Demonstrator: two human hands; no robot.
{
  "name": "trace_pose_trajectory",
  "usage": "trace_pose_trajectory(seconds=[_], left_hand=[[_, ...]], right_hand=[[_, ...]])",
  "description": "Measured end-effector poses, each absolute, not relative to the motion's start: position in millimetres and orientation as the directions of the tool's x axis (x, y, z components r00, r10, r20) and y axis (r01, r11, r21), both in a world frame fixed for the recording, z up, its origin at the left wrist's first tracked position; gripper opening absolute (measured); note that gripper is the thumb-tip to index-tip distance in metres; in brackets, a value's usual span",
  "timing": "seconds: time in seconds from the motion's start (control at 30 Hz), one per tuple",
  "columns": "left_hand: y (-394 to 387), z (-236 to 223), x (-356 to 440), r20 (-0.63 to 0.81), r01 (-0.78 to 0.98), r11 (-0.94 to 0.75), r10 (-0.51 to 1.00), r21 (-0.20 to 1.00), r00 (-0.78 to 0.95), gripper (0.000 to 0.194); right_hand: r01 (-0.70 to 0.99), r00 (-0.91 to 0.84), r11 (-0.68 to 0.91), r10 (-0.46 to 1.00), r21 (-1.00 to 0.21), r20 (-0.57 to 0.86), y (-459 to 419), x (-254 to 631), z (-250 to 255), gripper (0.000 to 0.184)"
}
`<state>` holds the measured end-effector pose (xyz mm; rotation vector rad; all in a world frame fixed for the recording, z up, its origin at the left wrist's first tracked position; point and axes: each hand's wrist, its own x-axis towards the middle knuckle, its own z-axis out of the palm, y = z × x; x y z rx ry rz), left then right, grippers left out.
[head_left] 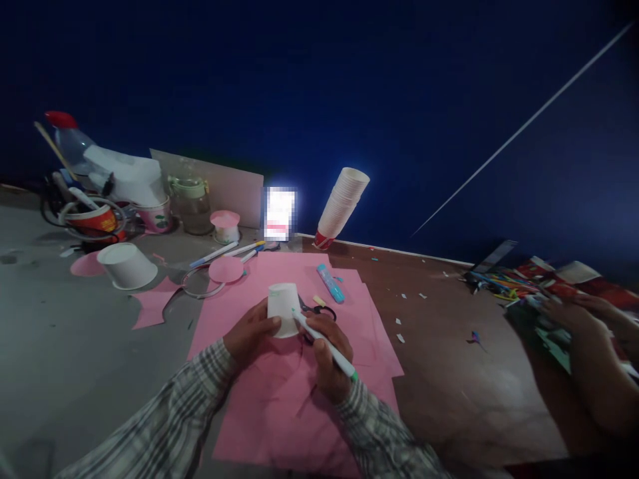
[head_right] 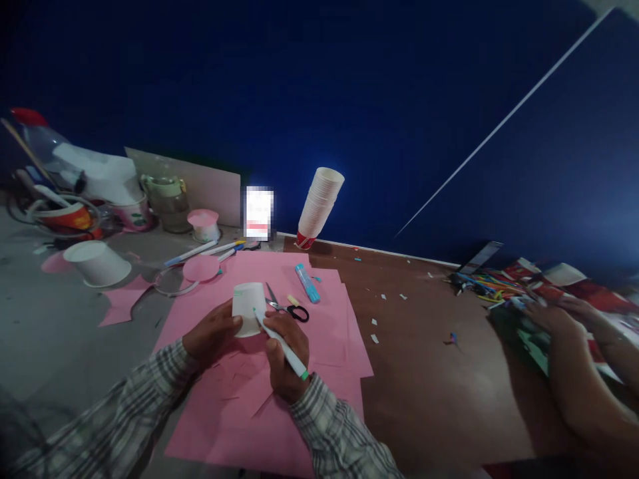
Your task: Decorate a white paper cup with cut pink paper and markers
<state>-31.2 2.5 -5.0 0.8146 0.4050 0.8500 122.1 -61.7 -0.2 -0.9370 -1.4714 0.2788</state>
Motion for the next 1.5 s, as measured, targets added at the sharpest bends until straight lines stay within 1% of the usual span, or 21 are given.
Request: trace_pose_trajectory(seconds=[0.13,0.3,0.47,0.7,1.0,1.27,1.37,1.5], left_hand=[[4,-9,-30,-0.018,-0.492,0.385,0.801,0.781,0.598,0.043],[6,-14,-31,-0.032,-0.466,0.381,0.8,0.799,0.599,0.049],[7,-13,-33,-0.039,-0.452,0.37,0.806,0.812,0.591,0.054],[7,-13,-32,-0.054,-0.431,0.37,0.806,0.823,0.589,0.052],[8,-17,-33,-0.048,-0.428,0.355,0.812,0.831,0.581,0.056],[7,-16,-32,-0.053,-0.454,0.368,0.82,0.811,0.57,0.057],[7,-15,-31,-0.061,-0.45,0.361,0.829,0.817,0.556,0.055],[8,-14,-30,-0.035,-0.474,0.333,0.845,0.816,0.533,0.05]], right_hand=[[0.4,0.131,0.625,0.685,-0.67,0.717,-61,123,-1,0.023],[0.372,0.143,0.606,0.711,-0.704,0.688,-60,122,-2,0.019],[0.393,0.151,0.596,0.71,-0.701,0.688,-60,121,5,0.017],[0.405,0.12,0.608,0.706,-0.683,0.698,-60,121,8,0.017],[0.412,0.118,0.602,0.709,-0.684,0.695,-59,122,6,0.017],[0.411,0.123,0.588,0.722,-0.697,0.681,-58,121,6,0.016],[0.415,0.116,0.59,0.72,-0.692,0.684,-58,121,7,0.016],[0.394,0.071,0.59,0.745,-0.705,0.663,-60,123,8,0.017]])
